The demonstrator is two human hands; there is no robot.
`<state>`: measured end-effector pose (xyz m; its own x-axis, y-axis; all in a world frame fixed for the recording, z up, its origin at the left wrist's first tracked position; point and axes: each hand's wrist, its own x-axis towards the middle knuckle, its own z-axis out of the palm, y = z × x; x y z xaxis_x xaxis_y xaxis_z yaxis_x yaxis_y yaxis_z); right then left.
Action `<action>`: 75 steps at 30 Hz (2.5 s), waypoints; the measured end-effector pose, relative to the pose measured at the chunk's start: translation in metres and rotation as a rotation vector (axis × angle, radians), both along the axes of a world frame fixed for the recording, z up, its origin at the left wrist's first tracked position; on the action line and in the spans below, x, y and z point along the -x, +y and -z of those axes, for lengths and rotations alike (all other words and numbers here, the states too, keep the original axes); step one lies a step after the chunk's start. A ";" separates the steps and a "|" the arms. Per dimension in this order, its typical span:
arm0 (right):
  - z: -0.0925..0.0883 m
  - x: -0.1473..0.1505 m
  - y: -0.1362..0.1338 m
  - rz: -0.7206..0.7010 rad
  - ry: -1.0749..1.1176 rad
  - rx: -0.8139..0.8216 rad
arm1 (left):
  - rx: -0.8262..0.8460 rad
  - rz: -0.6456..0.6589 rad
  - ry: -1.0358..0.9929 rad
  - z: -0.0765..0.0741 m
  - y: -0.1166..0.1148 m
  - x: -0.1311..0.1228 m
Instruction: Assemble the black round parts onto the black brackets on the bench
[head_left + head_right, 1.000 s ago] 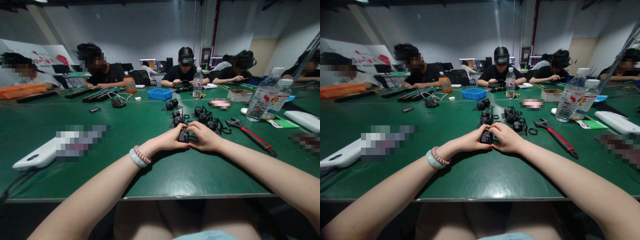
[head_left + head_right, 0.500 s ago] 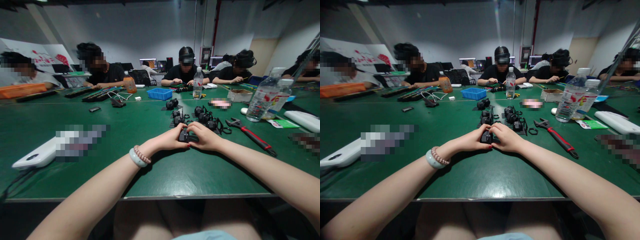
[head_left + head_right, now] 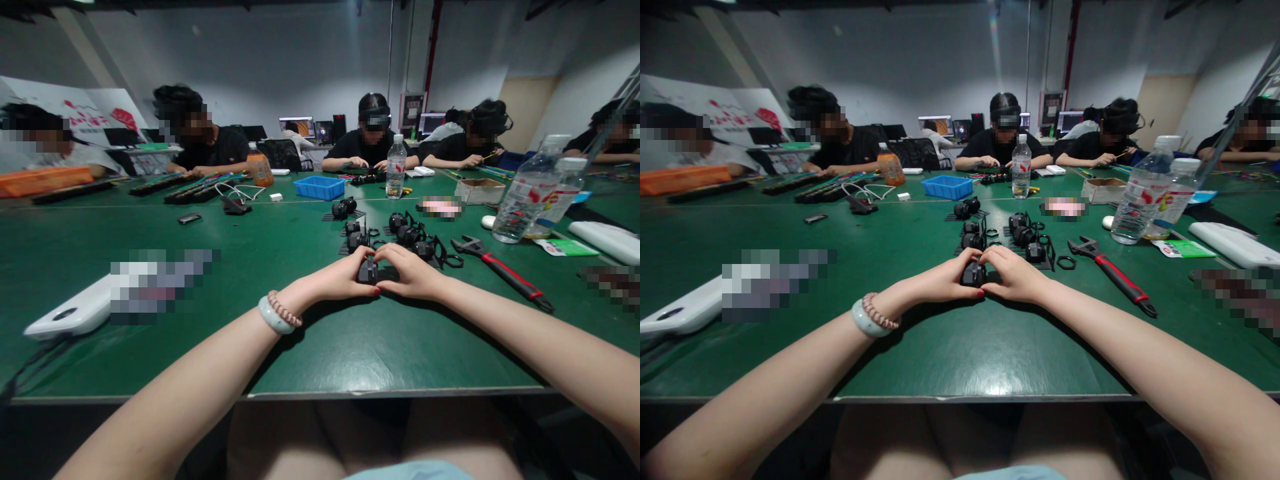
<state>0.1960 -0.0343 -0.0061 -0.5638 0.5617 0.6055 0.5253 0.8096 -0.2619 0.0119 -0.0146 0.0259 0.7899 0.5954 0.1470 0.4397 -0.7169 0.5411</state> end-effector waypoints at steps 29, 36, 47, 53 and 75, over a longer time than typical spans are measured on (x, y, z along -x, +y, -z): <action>-0.002 0.000 0.000 0.031 0.028 0.101 | -0.017 -0.010 0.004 0.001 -0.001 0.000; -0.003 0.001 0.000 0.065 0.036 0.125 | -0.003 -0.012 0.013 0.000 0.000 0.000; -0.003 0.001 0.001 0.085 0.052 0.194 | 0.005 -0.011 0.018 0.000 0.000 0.000; -0.003 0.001 0.002 0.070 0.073 0.220 | -0.001 -0.003 0.014 0.000 0.001 0.000; -0.003 0.004 0.002 0.057 0.193 0.372 | 0.017 0.001 -0.007 0.001 0.001 0.000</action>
<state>0.1919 -0.0320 -0.0028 -0.4216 0.7888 0.4472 0.4789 0.6125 -0.6289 0.0116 -0.0132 0.0245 0.7893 0.5971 0.1429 0.4351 -0.7082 0.5561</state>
